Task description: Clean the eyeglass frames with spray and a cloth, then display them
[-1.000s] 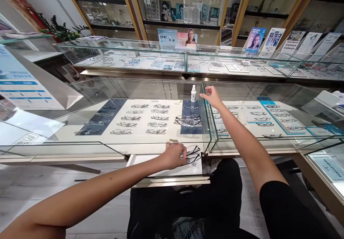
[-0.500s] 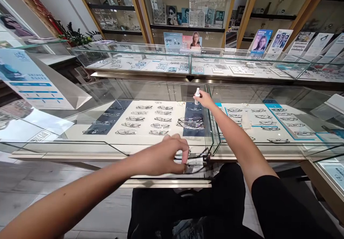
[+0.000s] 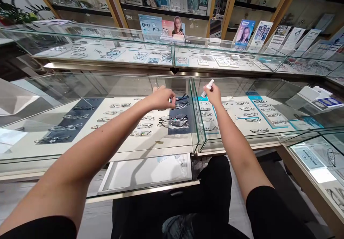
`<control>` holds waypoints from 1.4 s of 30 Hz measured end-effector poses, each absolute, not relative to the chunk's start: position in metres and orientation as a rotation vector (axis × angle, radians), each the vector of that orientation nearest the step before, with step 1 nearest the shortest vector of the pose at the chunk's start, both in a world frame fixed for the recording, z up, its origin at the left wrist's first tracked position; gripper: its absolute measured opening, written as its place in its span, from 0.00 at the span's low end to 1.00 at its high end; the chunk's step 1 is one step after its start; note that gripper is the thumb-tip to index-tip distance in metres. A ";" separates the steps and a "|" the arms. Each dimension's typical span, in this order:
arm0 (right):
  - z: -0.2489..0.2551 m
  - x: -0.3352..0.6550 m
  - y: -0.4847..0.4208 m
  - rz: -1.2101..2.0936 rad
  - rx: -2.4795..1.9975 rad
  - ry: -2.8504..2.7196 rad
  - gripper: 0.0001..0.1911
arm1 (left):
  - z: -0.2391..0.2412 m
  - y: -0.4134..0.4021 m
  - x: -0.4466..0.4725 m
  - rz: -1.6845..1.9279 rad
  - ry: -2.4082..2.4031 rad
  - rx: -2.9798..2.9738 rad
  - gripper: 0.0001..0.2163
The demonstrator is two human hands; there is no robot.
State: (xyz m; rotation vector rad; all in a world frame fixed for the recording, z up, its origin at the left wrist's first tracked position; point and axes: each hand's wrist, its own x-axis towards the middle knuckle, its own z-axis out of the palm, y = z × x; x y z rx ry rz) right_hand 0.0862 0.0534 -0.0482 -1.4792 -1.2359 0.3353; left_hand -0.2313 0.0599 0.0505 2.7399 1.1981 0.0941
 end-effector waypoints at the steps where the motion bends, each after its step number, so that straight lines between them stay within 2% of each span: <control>1: -0.049 0.085 0.054 0.346 -1.488 -1.247 0.17 | 0.044 0.065 -0.229 0.101 1.192 2.741 0.05; 18: -0.048 0.073 0.051 0.363 -1.496 -1.300 0.14 | -0.007 0.058 -0.231 0.236 1.047 2.803 0.03; 28: -0.044 0.073 0.043 0.362 -1.526 -1.279 0.15 | -0.007 0.062 -0.235 0.321 1.043 2.740 0.16; 30: -0.044 0.073 0.043 0.354 -1.531 -1.276 0.14 | -0.004 0.062 -0.236 0.396 1.053 2.774 0.18; 33: -0.046 0.075 0.045 0.350 -1.528 -1.274 0.15 | 0.006 0.049 -0.236 0.613 1.047 2.834 0.17; 37: -0.051 0.078 0.052 0.330 -1.552 -1.263 0.13 | 0.019 -0.009 -0.229 1.005 0.666 2.846 0.10; 40: -0.053 0.080 0.055 0.304 -1.574 -1.259 0.12 | 0.010 -0.076 -0.226 0.835 -0.060 2.642 0.13; 42: -0.053 0.080 0.056 0.297 -1.580 -1.262 0.12 | -0.011 -0.115 -0.227 0.615 -0.339 2.371 0.16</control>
